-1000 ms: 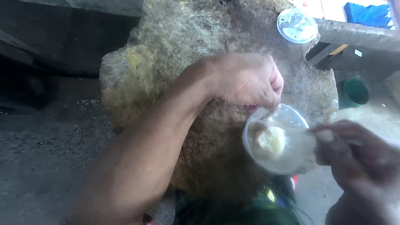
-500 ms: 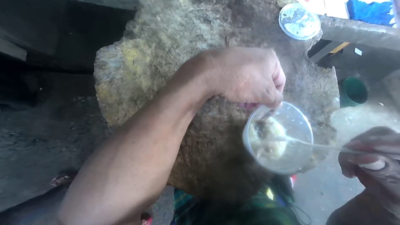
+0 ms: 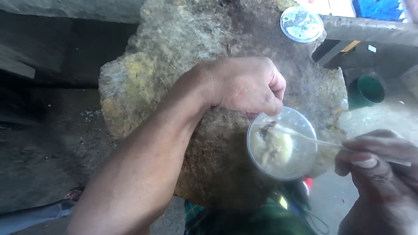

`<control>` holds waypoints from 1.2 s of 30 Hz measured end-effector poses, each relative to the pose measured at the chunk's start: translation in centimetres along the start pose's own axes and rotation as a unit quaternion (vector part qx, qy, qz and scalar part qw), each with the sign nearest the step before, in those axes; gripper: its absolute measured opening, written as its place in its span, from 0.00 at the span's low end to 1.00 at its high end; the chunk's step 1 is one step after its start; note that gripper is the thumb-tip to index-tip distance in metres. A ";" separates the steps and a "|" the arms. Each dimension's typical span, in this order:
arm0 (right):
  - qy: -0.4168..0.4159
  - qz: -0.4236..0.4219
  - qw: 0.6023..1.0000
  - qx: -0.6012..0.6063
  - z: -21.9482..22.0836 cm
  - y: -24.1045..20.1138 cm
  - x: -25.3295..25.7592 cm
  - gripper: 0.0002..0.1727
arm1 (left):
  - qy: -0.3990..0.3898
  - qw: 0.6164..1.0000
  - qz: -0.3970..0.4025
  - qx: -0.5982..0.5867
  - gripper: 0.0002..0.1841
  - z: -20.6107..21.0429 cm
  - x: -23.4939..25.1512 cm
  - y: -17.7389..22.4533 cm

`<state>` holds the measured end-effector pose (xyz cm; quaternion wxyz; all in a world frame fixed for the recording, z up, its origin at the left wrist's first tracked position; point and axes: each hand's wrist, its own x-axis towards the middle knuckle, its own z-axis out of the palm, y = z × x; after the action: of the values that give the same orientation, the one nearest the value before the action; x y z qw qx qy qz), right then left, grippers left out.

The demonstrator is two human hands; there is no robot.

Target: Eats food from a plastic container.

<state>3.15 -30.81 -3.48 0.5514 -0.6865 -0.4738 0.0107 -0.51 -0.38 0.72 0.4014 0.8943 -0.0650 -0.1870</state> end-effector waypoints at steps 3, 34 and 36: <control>0.022 -0.014 0.998 -0.065 0.0 -1.0 0.2 0.09 | 0.001 1.000 0.004 0.000 0.07 0.0 0.0 0.0; -0.039 0.040 0.998 -0.014 1.5 0.2 -0.5 0.15 | 0.000 1.000 0.018 -0.004 0.06 -0.1 -0.4 -0.2; -0.029 0.051 0.998 0.010 1.1 0.6 -0.6 0.13 | 0.007 1.000 0.024 0.009 0.07 0.0 -0.4 0.0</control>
<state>2.63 -30.36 -4.61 0.5428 -0.7039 -0.4538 0.0631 -0.87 -0.32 0.84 0.3982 0.8972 -0.0857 -0.1706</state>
